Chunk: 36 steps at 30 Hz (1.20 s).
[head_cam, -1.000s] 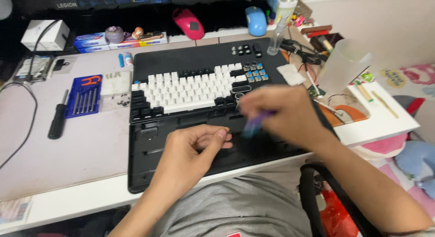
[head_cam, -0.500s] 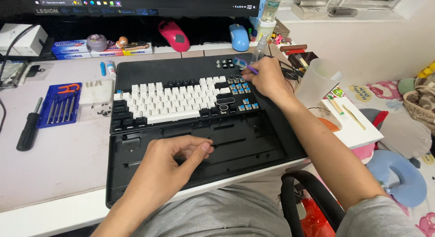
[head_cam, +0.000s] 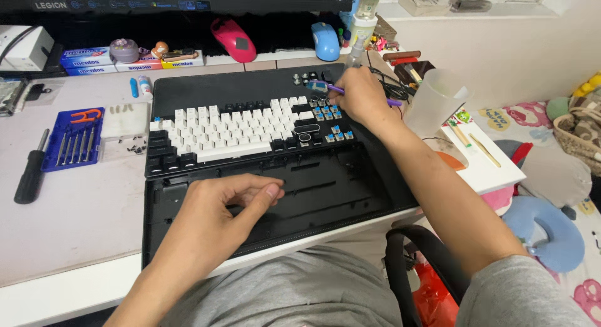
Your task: The person uses a small brush to clean individual keyboard switches one by one. They pick up each switch, brush it thoroughly, and place it back on the desk next to the keyboard.
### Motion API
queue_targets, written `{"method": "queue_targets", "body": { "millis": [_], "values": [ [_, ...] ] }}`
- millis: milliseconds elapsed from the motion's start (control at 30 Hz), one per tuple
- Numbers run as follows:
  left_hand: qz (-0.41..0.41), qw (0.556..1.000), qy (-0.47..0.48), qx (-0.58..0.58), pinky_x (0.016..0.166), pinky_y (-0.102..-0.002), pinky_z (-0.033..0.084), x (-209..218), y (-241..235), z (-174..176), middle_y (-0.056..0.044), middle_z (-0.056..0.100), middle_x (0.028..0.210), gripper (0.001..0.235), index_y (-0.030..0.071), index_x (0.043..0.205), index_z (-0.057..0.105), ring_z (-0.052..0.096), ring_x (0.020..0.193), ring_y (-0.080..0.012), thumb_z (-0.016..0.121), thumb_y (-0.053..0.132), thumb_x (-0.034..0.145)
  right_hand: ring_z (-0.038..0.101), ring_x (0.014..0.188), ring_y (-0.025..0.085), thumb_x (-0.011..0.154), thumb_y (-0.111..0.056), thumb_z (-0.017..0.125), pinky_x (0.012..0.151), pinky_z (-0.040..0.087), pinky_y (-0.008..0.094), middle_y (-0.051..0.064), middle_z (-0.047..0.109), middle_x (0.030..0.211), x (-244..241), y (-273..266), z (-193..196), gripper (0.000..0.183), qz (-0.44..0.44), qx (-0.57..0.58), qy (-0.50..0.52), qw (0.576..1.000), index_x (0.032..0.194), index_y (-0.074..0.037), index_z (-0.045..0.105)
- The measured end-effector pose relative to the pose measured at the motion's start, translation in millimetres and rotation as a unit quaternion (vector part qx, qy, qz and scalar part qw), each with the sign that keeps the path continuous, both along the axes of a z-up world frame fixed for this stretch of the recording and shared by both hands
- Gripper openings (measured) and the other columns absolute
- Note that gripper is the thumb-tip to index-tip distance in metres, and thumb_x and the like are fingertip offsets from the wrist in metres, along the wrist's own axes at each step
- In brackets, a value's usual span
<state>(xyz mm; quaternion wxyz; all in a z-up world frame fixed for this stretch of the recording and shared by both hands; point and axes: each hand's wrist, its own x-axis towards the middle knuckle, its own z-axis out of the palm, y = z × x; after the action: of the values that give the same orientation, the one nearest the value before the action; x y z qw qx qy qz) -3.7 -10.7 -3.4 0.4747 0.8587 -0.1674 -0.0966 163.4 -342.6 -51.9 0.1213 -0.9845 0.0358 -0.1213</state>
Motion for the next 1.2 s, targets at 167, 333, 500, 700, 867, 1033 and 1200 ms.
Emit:
{"method": "queue_targets", "body": {
  "millis": [167, 333, 500, 700, 867, 1033, 1200],
  "values": [
    [0.013, 1.0, 0.003, 0.021, 0.075, -0.016, 0.056, -2, 3, 10, 0.012, 0.092, 0.09, 0.027, 0.024, 0.104, 0.089, 0.081, 0.082, 0.0027, 0.069, 0.035, 0.091, 0.067, 0.09, 0.037, 0.078, -0.017, 0.091, 0.077, 0.056, 0.049, 0.015, 0.068, 0.102, 1, 1, 9, 0.014, -0.018, 0.03, 0.027, 0.999, 0.091, -0.018, 0.084],
    [0.025, 0.999, -0.026, 0.039, 0.076, -0.019, 0.058, 1, 10, 13, 0.013, 0.091, 0.097, 0.026, 0.025, 0.104, 0.088, 0.081, 0.087, 0.0015, 0.07, 0.036, 0.09, 0.069, 0.084, 0.033, 0.078, -0.02, 0.092, 0.073, 0.057, 0.048, 0.012, 0.075, 0.091, 4, 6, 20, 0.013, -0.008, 0.0, 0.038, 0.999, 0.088, -0.019, 0.085],
    [-0.001, 0.993, -0.087, 0.085, 0.084, -0.02, 0.056, 14, 31, 12, 0.016, 0.09, 0.103, 0.026, 0.025, 0.102, 0.088, 0.08, 0.086, -0.001, 0.068, 0.036, 0.09, 0.07, 0.1, 0.027, 0.093, -0.016, 0.076, 0.103, 0.055, 0.047, 0.013, 0.074, 0.108, -5, 36, 60, 0.007, -0.022, 0.027, 0.135, 0.99, 0.097, -0.01, 0.079],
    [0.057, 0.993, -0.002, 0.104, 0.087, -0.019, 0.058, 15, 41, 34, 0.016, 0.089, 0.109, 0.026, 0.023, 0.106, 0.088, 0.08, 0.093, 0.0003, 0.069, 0.033, 0.091, 0.062, 0.072, 0.027, 0.091, -0.027, 0.084, 0.064, 0.048, 0.045, 0.01, 0.071, 0.074, 67, 25, 23, 0.017, 0.083, -0.007, 0.012, 0.996, 0.1, -0.012, 0.083],
    [0.046, 0.992, -0.018, 0.118, 0.086, -0.02, 0.057, 28, 57, 23, 0.014, 0.089, 0.108, 0.026, 0.023, 0.108, 0.087, 0.079, 0.09, -0.0018, 0.068, 0.031, 0.091, 0.065, 0.095, 0.043, 0.091, -0.032, 0.083, 0.072, 0.052, 0.055, 0.02, 0.067, 0.097, 95, 35, -2, 0.022, 0.041, -0.049, 0.033, 0.997, 0.095, -0.011, 0.079],
    [0.077, 0.988, 0.025, 0.132, 0.087, -0.021, 0.057, 26, 58, 33, 0.012, 0.088, 0.109, 0.029, 0.022, 0.114, 0.084, 0.079, 0.092, -0.0032, 0.067, 0.032, 0.093, 0.067, 0.086, 0.042, 0.094, -0.023, 0.081, 0.072, 0.057, 0.054, 0.021, 0.067, 0.102, 93, 43, -4, 0.021, 0.055, -0.08, 0.05, 0.994, 0.095, -0.003, 0.075],
    [0.094, 0.99, -0.029, 0.1, 0.087, -0.022, 0.058, 31, 59, 18, 0.007, 0.087, 0.098, 0.026, 0.02, 0.113, 0.083, 0.079, 0.085, -0.007, 0.071, 0.027, 0.091, 0.068, 0.093, 0.028, 0.101, -0.018, 0.07, 0.087, 0.058, 0.046, 0.011, 0.072, 0.102, 48, 71, 37, 0.011, 0.035, -0.033, 0.103, 0.993, 0.101, -0.008, 0.077]
  ]
}}
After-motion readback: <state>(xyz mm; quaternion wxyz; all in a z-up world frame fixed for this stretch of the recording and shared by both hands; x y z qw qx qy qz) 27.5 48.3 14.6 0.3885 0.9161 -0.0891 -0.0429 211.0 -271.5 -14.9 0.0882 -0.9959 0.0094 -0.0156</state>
